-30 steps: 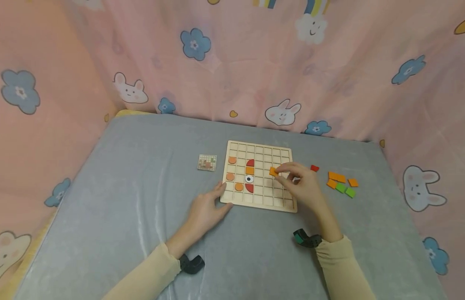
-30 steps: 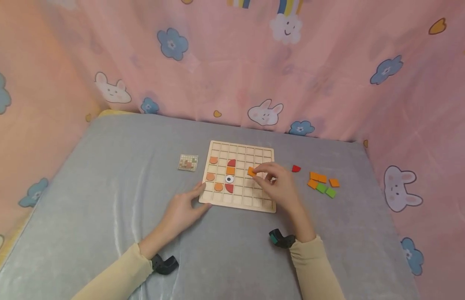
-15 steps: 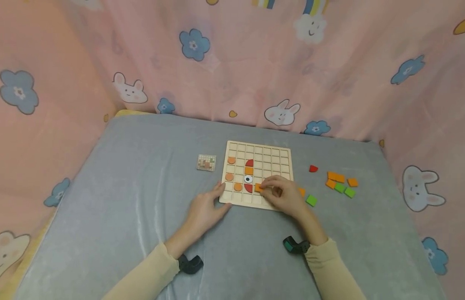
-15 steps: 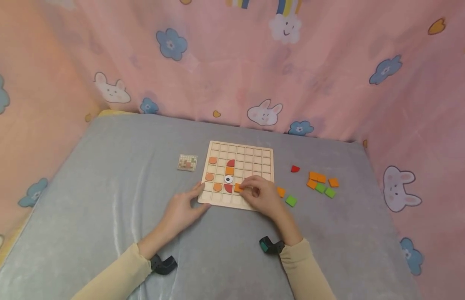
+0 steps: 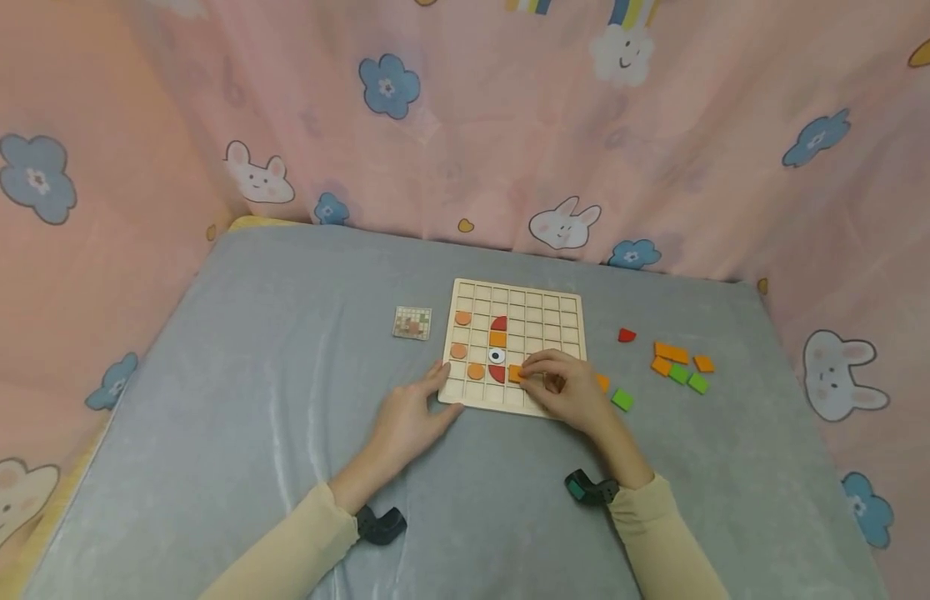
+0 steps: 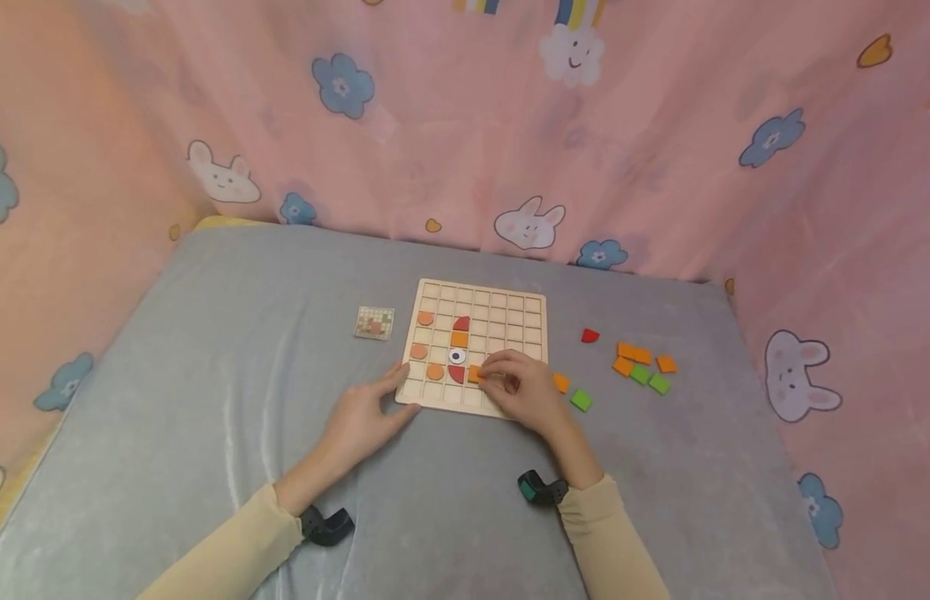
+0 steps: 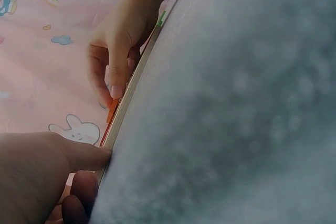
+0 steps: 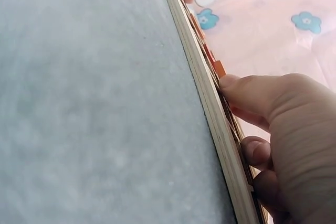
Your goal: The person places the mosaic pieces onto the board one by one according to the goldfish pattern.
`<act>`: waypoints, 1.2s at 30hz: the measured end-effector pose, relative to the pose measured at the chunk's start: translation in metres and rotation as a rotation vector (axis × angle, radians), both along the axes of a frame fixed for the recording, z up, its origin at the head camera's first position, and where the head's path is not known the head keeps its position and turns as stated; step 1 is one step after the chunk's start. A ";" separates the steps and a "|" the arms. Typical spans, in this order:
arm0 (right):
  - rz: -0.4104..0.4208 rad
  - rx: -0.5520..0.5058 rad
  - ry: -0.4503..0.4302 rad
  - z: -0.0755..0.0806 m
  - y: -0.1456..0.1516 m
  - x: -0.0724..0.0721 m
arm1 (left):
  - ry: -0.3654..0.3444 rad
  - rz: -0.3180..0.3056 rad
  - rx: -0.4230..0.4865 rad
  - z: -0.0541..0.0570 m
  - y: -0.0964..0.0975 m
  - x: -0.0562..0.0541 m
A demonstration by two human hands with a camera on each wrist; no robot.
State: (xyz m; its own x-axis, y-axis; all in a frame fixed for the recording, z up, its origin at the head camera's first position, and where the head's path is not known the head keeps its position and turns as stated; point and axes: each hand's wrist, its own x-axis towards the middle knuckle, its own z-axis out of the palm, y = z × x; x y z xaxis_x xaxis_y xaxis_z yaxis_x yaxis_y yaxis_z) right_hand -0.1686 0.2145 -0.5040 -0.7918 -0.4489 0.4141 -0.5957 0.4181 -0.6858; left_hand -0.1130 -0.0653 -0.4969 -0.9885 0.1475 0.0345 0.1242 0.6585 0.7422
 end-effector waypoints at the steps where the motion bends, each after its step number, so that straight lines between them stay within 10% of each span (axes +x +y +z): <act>1: 0.002 0.008 0.011 0.001 0.000 0.000 | 0.001 -0.001 0.002 0.000 0.000 0.000; 36: -0.027 0.040 -0.076 0.006 -0.001 0.003 | -0.004 -0.001 0.017 0.001 0.000 0.000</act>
